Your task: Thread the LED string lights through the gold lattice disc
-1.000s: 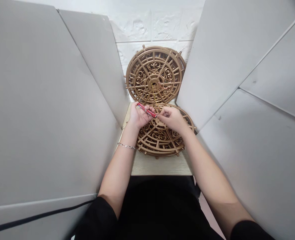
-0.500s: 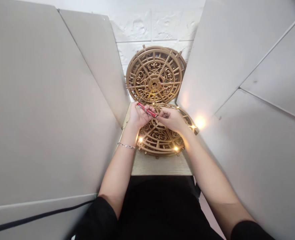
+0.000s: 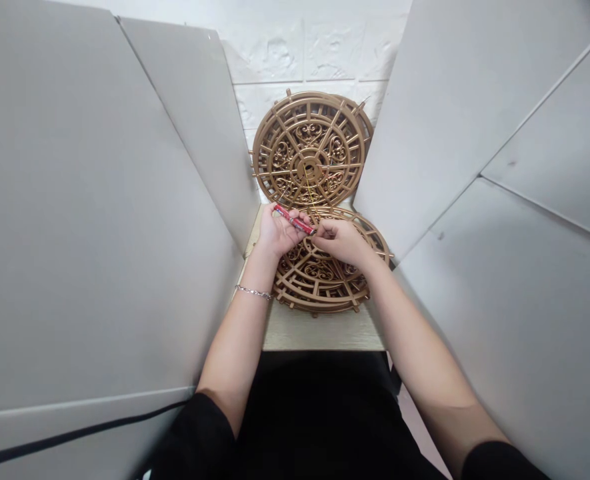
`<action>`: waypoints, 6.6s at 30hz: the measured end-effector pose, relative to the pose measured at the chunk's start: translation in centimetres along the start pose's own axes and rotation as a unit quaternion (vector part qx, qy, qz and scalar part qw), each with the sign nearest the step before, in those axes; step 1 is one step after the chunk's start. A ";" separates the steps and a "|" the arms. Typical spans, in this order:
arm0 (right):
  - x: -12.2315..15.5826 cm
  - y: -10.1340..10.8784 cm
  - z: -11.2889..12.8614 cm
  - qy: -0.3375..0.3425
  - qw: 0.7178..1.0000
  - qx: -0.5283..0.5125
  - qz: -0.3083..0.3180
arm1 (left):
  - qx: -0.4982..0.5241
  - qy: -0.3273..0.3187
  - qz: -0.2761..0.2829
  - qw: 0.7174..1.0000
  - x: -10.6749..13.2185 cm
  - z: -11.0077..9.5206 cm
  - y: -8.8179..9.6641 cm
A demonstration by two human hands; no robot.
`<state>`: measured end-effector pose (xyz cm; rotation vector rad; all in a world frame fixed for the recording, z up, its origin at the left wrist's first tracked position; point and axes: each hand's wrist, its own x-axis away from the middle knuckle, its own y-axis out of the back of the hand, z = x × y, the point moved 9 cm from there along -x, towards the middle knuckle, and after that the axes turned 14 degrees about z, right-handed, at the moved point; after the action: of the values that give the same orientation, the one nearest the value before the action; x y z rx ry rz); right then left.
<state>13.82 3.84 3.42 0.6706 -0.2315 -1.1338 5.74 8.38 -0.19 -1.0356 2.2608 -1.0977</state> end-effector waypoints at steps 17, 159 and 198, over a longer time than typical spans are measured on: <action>0.2 0.7 0.2 0.007 0.999 -0.010 -0.041 | 0.003 -0.001 0.003 1.000 -0.1 0.0 0.0; 0.2 1.6 0.7 0.052 0.991 0.092 -0.079 | -0.066 0.036 0.007 0.997 0.3 -0.1 0.1; 0.3 1.4 0.6 0.024 0.998 0.013 -0.065 | -0.049 0.050 0.024 0.997 0.4 0.0 -0.1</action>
<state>14.70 3.69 4.64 0.7435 -0.1631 -1.2391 5.51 8.05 -0.08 -0.9787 2.4270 -1.0505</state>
